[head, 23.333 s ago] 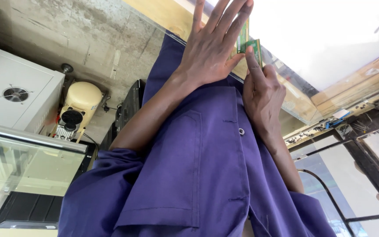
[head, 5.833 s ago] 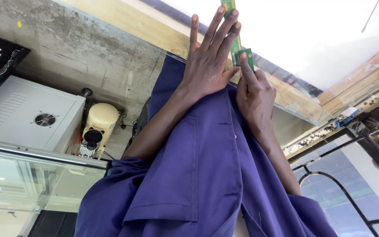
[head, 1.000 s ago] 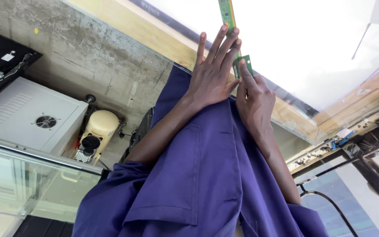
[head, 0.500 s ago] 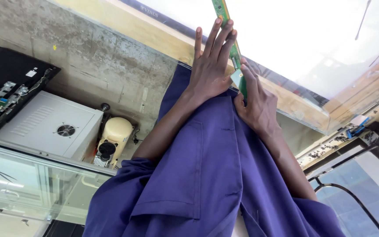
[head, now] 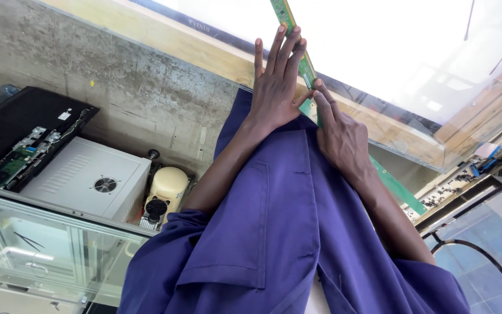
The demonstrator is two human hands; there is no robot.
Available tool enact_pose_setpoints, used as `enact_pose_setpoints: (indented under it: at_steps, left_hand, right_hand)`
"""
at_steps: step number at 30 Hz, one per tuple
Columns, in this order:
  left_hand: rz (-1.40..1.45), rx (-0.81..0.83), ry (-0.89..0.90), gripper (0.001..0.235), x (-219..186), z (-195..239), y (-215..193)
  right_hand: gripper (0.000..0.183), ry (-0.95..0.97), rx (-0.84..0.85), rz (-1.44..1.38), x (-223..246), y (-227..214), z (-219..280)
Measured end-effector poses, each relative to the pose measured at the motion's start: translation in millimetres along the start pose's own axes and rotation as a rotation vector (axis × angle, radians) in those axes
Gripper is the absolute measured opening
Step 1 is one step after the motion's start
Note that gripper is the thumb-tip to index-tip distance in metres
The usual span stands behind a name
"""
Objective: The person handles long green circuit boards on a workbench, using a small tool to manipulate components on the boards. They move the boards around and appear to be performing maintenance or repair work on the electronic components.
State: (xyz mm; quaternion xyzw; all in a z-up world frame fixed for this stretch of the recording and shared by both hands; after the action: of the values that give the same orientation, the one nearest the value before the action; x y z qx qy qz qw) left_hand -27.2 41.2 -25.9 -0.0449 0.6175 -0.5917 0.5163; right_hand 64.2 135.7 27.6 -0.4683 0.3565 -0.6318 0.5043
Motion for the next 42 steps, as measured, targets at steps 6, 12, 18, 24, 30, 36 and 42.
enact_pose_setpoints:
  at_steps: [6,12,18,24,30,36,42]
  left_hand:
    - [0.11,-0.071,-0.003,0.072,0.4,2.9,2.8]
    - [0.125,-0.148,0.021,0.066,3.4,3.5,8.0]
    - [-0.008,-0.055,0.027,0.094,8.6,3.7,15.0]
    - [0.09,-0.134,0.172,0.093,2.8,7.8,11.6]
    - [0.046,-0.099,0.149,0.105,4.0,8.1,13.0]
    - [0.042,-0.07,0.146,0.108,-1.6,10.5,4.7]
    - [0.004,0.069,0.064,0.113,-3.6,6.9,-5.1]
  right_hand:
    - [0.065,0.007,-0.072,0.0,4.8,3.1,-16.1]
    - [0.062,0.021,-0.041,-0.021,6.1,-5.1,-13.1]
    - [0.051,0.144,-0.07,-0.327,-17.9,-32.7,14.1]
    - [0.043,0.229,0.024,-0.614,-29.6,-31.4,14.7]
    - [0.023,0.26,-0.134,-0.383,-36.5,-0.7,11.1]
    - [0.023,0.156,-0.267,-0.345,-26.3,6.3,9.1]
    - [0.034,0.172,-0.289,-0.248,-29.0,27.0,14.9]
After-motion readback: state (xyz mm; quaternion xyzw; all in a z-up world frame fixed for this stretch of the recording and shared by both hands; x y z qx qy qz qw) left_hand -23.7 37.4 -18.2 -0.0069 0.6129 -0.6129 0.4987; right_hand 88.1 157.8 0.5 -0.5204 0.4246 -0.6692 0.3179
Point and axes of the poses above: each hand's wrist, its own z-axis away from the middle knuckle, its own y-axis out of the palm, x = y × z, the point moved 6 cm from there along -z, towards the middle knuckle, and after that the axes turned 15 degrees about z, right-handed, at the moved point
